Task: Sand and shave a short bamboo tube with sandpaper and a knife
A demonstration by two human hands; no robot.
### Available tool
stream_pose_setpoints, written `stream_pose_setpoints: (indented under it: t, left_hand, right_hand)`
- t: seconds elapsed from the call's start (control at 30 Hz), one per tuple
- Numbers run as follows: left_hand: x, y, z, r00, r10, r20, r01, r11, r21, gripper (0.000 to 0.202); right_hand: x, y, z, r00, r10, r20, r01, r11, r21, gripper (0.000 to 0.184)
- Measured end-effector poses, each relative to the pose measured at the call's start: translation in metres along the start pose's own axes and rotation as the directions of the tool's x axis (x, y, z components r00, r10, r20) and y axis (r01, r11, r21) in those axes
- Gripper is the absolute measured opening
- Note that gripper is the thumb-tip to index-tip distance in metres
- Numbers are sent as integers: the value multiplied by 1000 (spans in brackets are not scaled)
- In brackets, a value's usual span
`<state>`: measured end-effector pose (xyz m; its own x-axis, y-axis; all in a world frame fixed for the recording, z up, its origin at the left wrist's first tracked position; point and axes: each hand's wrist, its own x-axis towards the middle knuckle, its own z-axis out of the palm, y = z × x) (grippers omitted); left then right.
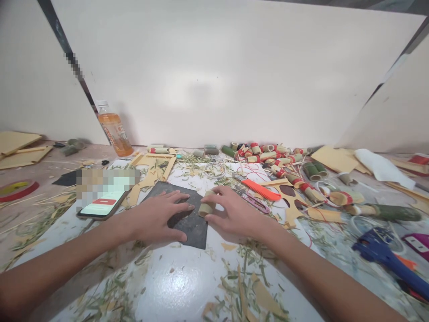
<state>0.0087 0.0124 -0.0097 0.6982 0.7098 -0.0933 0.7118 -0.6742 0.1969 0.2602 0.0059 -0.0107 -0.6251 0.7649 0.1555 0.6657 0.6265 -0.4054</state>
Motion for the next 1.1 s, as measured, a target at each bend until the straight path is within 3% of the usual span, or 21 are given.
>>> stream_pose_setpoints:
  t: [0.23, 0.4, 0.53, 0.63, 0.7, 0.73, 0.8, 1.0, 1.07, 1.1]
  left_hand:
    - [1, 0, 0, 1000, -10, 8, 10, 1000, -2, 72]
    - [1, 5, -5, 1000, -8, 20, 8, 1000, 2, 68]
    - [0, 6, -9, 999, -20, 39, 21, 1000, -20, 69]
    - [-1, 6, -8, 999, -3, 41, 4, 1000, -22, 70]
    - [-1, 5, -7, 999, -8, 36, 9, 1000, -22, 69]
    - [-1, 5, -7, 999, -15, 33, 16, 1000, -24, 69]
    - [-1, 4, -6, 999, -22, 28, 23, 999, -35, 69]
    - [-2, 12, -10, 997, 76, -21, -75, 997, 31, 63]
    - [-3, 18, -12, 991, 126, -34, -123, 990, 66, 53]
    - [-4, 20, -12, 989, 142, -37, -139, 988, 74, 48]
  right_hand:
    - [-2, -4, -4, 1000, 15, 5, -15, 1000, 24, 30]
    - [-8, -14, -8, 986, -80, 149, 63, 991, 117, 31]
    - [-8, -17, -9, 999, 30, 13, -30, 999, 41, 23]
    - [-7, -16, -6, 986, -45, 161, 28, 994, 105, 25]
    - [-4, -8, -5, 999, 46, -2, -46, 999, 3, 17]
    - [-1, -2, -5, 992, 58, -112, -62, 997, -37, 19]
    - [2, 10, -5, 975, 69, -212, -72, 997, -4, 28]
    - [-1, 15, -4, 957, 156, -246, -108, 975, 196, 41]
    - [-2, 9, 0, 946, 217, -241, -108, 911, 397, 42]
    - [-2, 6, 2, 942, 251, -220, -96, 834, 543, 41]
